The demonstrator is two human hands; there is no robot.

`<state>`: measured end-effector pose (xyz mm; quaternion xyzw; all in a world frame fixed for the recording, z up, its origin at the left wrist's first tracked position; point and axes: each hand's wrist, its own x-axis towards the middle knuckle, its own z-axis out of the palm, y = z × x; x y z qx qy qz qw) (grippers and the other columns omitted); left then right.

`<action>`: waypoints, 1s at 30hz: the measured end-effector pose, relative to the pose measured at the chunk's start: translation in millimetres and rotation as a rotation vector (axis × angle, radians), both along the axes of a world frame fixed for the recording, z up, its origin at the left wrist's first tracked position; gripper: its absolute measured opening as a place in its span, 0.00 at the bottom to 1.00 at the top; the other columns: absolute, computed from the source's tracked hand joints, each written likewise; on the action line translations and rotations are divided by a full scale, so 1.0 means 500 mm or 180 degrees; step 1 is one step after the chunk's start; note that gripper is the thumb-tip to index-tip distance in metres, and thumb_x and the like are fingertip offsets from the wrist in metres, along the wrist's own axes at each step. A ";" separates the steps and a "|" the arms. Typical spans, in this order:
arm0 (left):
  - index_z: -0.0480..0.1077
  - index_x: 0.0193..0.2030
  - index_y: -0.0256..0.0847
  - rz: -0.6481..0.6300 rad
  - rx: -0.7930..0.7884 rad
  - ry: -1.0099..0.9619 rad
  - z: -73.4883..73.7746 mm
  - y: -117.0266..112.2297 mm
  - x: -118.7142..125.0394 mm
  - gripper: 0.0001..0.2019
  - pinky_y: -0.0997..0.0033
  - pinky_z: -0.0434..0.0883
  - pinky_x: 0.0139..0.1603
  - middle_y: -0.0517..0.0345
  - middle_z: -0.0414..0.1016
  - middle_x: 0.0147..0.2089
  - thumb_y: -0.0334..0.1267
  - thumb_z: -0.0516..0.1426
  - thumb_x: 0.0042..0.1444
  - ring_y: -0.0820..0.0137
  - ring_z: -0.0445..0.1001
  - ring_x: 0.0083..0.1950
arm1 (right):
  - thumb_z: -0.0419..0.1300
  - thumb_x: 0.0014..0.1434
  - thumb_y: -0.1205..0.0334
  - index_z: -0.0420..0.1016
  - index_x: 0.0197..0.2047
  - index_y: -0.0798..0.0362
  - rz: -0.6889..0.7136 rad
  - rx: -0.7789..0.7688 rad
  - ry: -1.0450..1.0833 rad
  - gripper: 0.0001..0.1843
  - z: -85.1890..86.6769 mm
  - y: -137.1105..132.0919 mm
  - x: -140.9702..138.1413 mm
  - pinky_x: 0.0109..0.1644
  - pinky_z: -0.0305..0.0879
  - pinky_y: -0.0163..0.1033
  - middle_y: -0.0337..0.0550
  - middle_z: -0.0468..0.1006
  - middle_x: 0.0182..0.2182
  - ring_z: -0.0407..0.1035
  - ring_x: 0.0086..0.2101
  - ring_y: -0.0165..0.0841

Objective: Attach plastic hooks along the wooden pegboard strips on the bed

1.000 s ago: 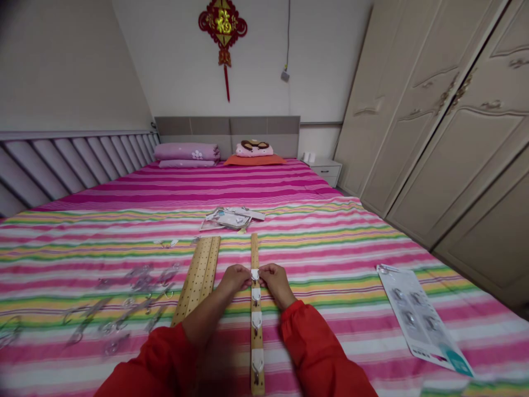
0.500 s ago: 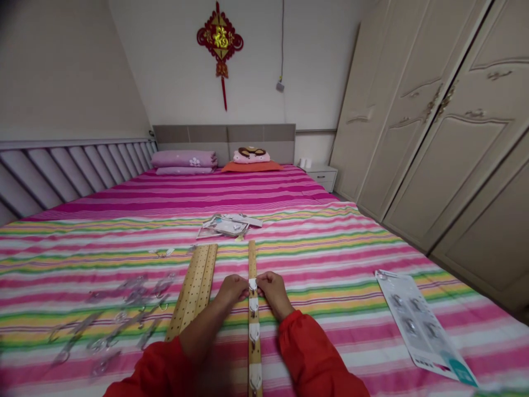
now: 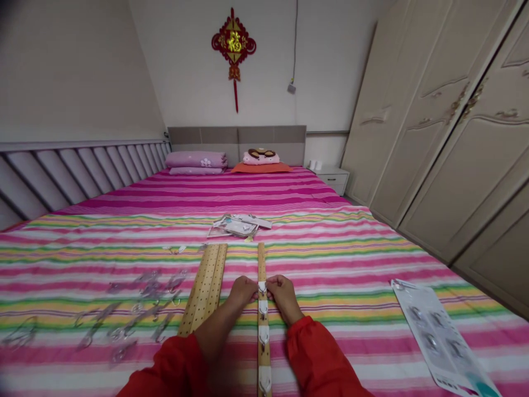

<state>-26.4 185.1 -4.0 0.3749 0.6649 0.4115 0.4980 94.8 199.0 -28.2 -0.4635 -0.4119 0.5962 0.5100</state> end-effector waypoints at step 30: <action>0.74 0.39 0.38 0.0178 -0.0430 0.4228 0.067 0.121 -0.523 0.14 0.54 0.60 0.49 0.40 0.77 0.44 0.43 0.54 0.50 0.50 0.70 0.52 | 0.70 0.40 0.47 0.73 0.22 0.56 0.0077 -0.0014 0.0182 0.20 -0.039 0.000 0.021 0.18 0.47 0.29 0.34 0.68 0.13 0.55 0.14 0.21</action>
